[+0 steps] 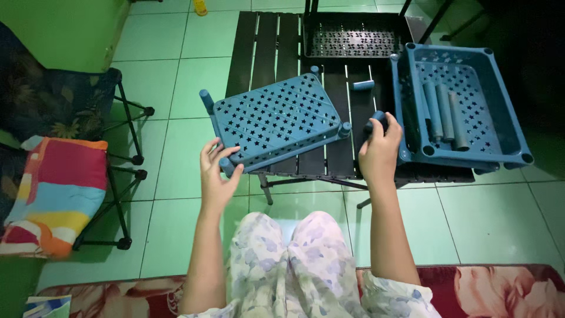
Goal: The person assembles a blue perforated plastic tray by inserting short cylindrical legs into corner sockets, then attaches longer cylindrical legs to the same tray. The person handles the tray and legs by hand on a black slatted table.
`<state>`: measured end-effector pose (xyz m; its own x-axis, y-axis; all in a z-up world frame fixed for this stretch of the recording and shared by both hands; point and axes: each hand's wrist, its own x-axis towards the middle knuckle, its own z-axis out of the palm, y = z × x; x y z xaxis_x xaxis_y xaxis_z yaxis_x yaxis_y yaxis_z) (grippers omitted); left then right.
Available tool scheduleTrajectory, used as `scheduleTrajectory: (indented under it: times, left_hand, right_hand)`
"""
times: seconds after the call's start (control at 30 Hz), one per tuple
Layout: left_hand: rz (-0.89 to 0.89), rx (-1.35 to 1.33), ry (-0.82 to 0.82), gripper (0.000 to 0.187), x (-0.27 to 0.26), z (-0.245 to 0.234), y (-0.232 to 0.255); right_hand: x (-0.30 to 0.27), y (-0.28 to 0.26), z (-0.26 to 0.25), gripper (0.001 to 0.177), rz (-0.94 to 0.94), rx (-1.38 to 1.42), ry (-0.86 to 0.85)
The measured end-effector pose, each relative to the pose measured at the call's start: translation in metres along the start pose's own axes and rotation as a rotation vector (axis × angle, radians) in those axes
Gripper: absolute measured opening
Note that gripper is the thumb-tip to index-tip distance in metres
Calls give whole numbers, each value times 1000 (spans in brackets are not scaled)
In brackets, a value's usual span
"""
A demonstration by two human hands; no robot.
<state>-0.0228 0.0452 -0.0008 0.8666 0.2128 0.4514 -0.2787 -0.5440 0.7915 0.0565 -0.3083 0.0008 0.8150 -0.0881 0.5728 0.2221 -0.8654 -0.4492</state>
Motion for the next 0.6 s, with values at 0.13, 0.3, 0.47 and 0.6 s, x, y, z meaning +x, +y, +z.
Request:
scheduleTrajectory:
  times: [0.13,0.3,0.47,0.6]
  left_hand:
    - [-52,4,-76,49,13,-12,-3]
    - [-41,-106,-101,67,35,-9,-11]
    - [-82,51,-2,82,33,3,-5]
    - [281,420,303,84,12,32,17]
  right_hand:
    - [0,13,13,51,-28,-22,-50]
    - [2,18,19,49,-32,-15,-112]
    - [2,12,11,35,35,94,-86]
    - [2,1,-1,33,0,222,33]
